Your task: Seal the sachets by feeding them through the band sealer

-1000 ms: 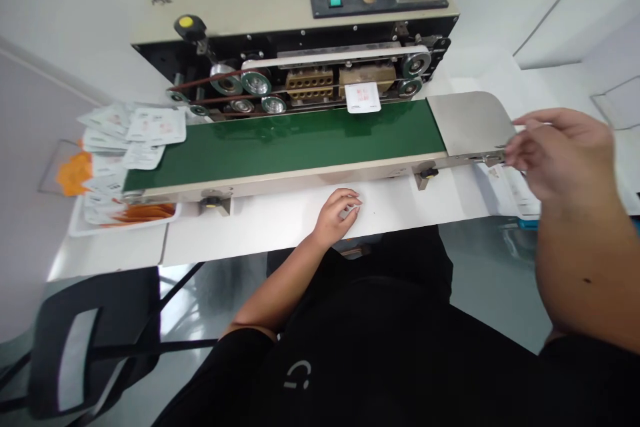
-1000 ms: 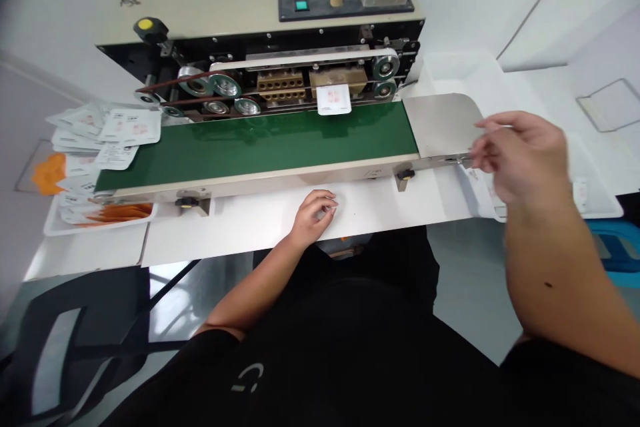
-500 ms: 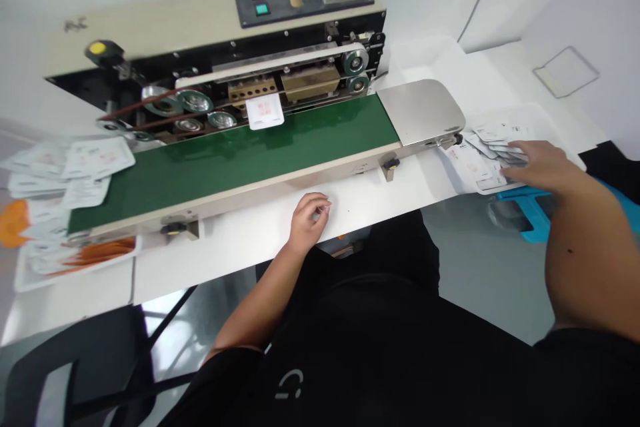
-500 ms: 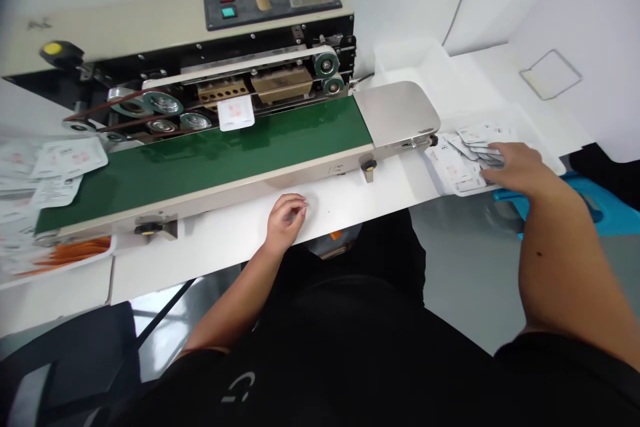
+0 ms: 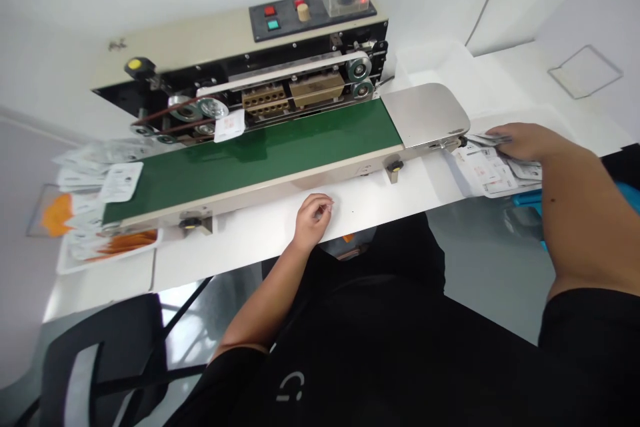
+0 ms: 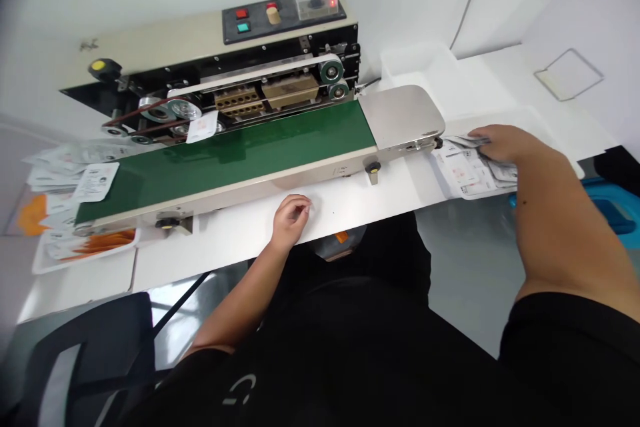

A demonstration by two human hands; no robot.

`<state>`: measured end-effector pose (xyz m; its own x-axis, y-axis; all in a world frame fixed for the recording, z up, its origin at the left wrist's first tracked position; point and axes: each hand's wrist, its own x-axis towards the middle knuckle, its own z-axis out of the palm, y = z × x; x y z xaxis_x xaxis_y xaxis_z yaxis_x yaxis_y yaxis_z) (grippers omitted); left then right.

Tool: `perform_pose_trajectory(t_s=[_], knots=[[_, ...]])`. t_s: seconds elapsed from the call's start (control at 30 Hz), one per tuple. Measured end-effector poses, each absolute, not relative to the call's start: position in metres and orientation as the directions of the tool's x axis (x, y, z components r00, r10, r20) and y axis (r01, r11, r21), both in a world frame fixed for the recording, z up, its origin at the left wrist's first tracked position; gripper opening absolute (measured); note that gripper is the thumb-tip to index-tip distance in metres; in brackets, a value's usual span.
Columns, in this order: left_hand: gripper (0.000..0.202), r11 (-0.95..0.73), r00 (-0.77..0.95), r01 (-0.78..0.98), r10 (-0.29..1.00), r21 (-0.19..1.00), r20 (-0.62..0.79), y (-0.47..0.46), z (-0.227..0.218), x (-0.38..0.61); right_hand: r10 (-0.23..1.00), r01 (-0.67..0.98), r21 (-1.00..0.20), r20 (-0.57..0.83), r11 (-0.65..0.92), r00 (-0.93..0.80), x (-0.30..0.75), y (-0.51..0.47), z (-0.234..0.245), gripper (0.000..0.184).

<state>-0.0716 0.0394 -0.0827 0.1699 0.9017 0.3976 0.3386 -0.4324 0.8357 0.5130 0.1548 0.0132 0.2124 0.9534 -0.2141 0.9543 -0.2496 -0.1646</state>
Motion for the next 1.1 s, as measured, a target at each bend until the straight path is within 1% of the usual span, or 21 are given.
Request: perform_pose_trajectory(t_s=[0.1,0.27,0.33,0.47,0.53,0.7,0.83,0.9,1.0,1.1], knots=[[0.016,-0.421,0.17,0.336,0.907,0.842,0.386,0.039,-0.083,-0.072,0.927,0.957,-0.072,-0.279,-0.282,0.252,0.509,0.156,0.021,0.047],[0.015,-0.402,0.173,0.325,0.915,0.856,0.365,0.039,-0.084,-0.073,0.92,0.947,-0.027,-0.248,-0.319,0.303,0.5,0.155,0.027,0.048],[0.014,-0.401,0.172,0.319,0.916,0.859,0.363,0.04,-0.084,-0.073,0.921,0.942,-0.051,-0.232,-0.333,0.313,0.502,0.153,0.028,0.046],[0.014,-0.391,0.168,0.323,0.92,0.862,0.354,0.04,-0.084,-0.074,0.938,0.932,-0.158,-0.175,-0.326,0.298,0.516,0.148,0.03,0.04],[0.014,-0.386,0.169,0.327,0.922,0.863,0.348,0.04,-0.084,-0.074,0.931,0.924,-0.156,-0.165,-0.35,0.325,0.522,0.147,0.033,0.036],[0.015,-0.377,0.166,0.343,0.926,0.861,0.339,0.041,-0.084,-0.074,0.906,0.915,-0.007,-0.139,-0.404,0.399,0.518,0.151,0.041,0.013],[0.016,-0.367,0.163,0.343,0.93,0.864,0.33,0.041,-0.083,-0.074,0.864,0.882,0.097,-0.178,-0.461,0.471,0.505,0.152,0.044,0.019],[0.015,-0.362,0.163,0.345,0.932,0.866,0.325,0.04,-0.083,-0.074,0.856,0.883,0.095,-0.215,-0.46,0.47,0.499,0.151,0.045,0.021],[0.014,-0.365,0.163,0.341,0.931,0.866,0.328,0.04,-0.083,-0.074,0.859,0.897,0.039,-0.272,-0.441,0.434,0.495,0.149,0.046,0.017],[0.013,-0.37,0.16,0.338,0.929,0.865,0.335,0.04,-0.083,-0.074,0.882,0.905,0.024,-0.216,-0.425,0.42,0.498,0.148,0.045,0.013]])
